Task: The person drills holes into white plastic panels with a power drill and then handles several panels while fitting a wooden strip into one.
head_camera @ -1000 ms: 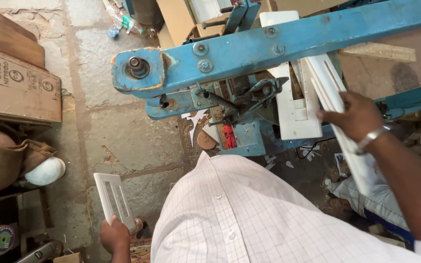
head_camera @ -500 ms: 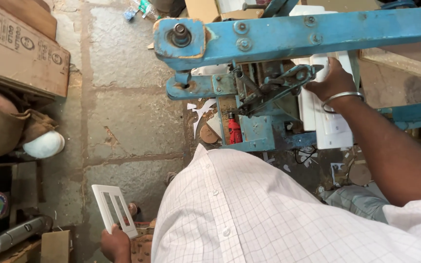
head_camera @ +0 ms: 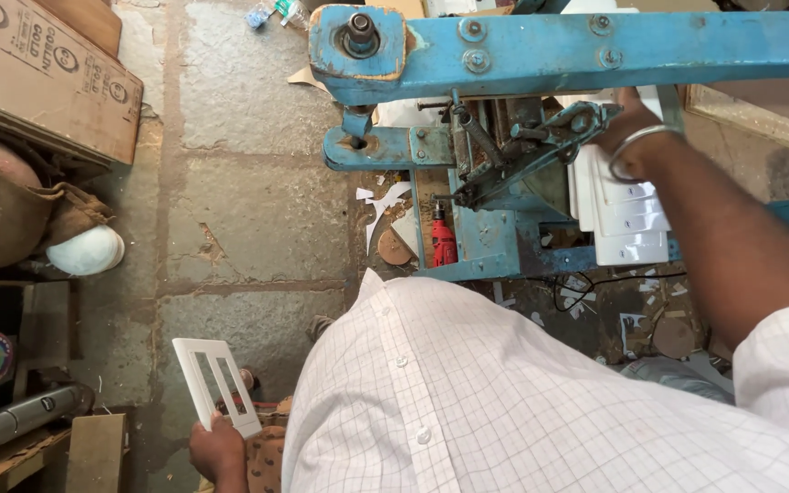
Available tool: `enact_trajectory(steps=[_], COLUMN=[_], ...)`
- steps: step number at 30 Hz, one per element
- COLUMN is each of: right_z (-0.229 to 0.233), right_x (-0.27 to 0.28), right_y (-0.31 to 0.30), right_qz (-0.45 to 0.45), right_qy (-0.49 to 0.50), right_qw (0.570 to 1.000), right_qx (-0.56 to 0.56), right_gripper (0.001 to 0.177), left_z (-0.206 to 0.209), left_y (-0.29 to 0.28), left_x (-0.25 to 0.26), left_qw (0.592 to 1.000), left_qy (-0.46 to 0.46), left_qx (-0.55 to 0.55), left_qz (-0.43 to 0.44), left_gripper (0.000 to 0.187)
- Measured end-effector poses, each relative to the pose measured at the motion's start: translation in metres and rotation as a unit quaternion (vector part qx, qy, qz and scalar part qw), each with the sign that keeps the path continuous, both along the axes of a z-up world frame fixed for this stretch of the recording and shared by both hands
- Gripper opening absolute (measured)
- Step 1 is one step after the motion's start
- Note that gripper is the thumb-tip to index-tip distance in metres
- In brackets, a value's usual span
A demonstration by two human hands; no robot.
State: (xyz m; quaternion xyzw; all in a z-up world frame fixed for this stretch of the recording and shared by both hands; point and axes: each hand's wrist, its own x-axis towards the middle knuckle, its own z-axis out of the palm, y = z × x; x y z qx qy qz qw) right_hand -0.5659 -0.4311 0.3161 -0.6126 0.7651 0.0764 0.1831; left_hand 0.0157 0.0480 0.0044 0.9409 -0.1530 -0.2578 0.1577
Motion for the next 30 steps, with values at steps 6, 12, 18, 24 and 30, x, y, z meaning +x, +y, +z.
enact_trajectory(steps=[6,12,18,24,30], right_z=[0.026,0.026,0.097,0.090,0.069], right_x=[0.003,0.007,0.055,-0.032,-0.113], right_y=[-0.007,-0.007,0.030,0.069,0.134], right_qz=[-0.228,-0.128,-0.132,-0.065,-0.164], right_qy=[-0.292,-0.141,-0.006,0.017,-0.061], right_qw=[0.927,0.979,0.989,0.997,0.984], right_qx=[0.063,0.069,0.073,0.025,-0.021], right_gripper=[0.096,0.106,0.107,0.123,0.121], left_z=[-0.001,0.002,-0.011,-0.024,-0.037], left_y=[0.008,0.015,0.026,0.032,0.014], left_x=[-0.007,-0.011,-0.001,0.011,0.016], left_qw=[0.999,1.000,0.999,0.999,0.998], left_qy=[0.014,-0.011,-0.040,-0.052,-0.039], left_qx=[0.010,-0.001,-0.010,0.006,0.042], left_qz=[0.030,0.021,0.007,-0.012,-0.039], left_gripper=[0.034,0.035,0.035,0.035,0.035])
